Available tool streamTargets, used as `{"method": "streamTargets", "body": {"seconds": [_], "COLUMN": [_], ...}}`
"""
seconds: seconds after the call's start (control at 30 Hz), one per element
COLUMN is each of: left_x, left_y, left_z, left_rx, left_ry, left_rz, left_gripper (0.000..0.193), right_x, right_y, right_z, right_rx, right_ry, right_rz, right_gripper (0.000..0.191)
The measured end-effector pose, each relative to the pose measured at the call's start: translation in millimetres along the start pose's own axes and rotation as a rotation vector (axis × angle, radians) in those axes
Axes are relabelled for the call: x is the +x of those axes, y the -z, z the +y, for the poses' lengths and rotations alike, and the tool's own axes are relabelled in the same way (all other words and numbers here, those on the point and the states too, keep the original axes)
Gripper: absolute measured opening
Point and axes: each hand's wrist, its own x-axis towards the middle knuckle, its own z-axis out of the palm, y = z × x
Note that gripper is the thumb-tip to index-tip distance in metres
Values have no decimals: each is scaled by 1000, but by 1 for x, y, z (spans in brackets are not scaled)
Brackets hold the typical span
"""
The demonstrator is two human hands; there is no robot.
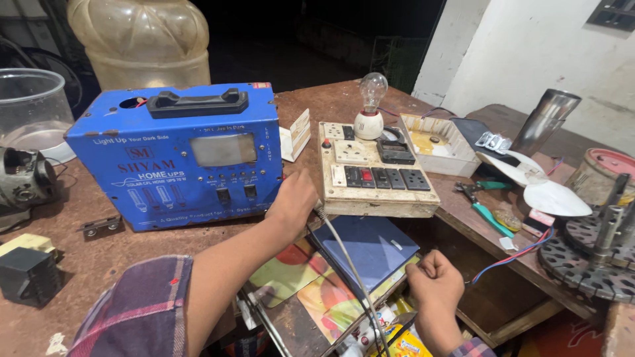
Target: The person connects a power cord to a blue UPS unit and repeatedly toggles a switch on a nearby power board to turn a light bulb on and off. They then open a drawer, retrieve a plug adapter, and handle a socket component on the workbench.
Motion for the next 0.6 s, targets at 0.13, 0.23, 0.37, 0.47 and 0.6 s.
{"method": "streamTargets", "body": {"seconds": [0.13,0.23,0.37,0.47,0.6], "left_x": [8,17,24,31,31], "left_y": [6,12,35,71,104], "left_z": [-4,-11,-38,-82,-149], "left_rx": [-225,-445,-289,-91,-256], "left_ry": [92,143,-110,-208,-72], "left_rz": [-143,-183,-60,-42,51], "left_gripper": [19,20,18,21,31], "right_x": [4,6,6,1,-2], "right_y": [-4,-6,-7,-5,-2], "right_z": [6,13,20,26,29], "right_rx": [-55,-135,-161,-131,-117], "right_ry": [-58,-62,7,-3,0], "right_rz": [-7,35,19,7,-30], "right_gripper": [40,42,43,42,42]}}
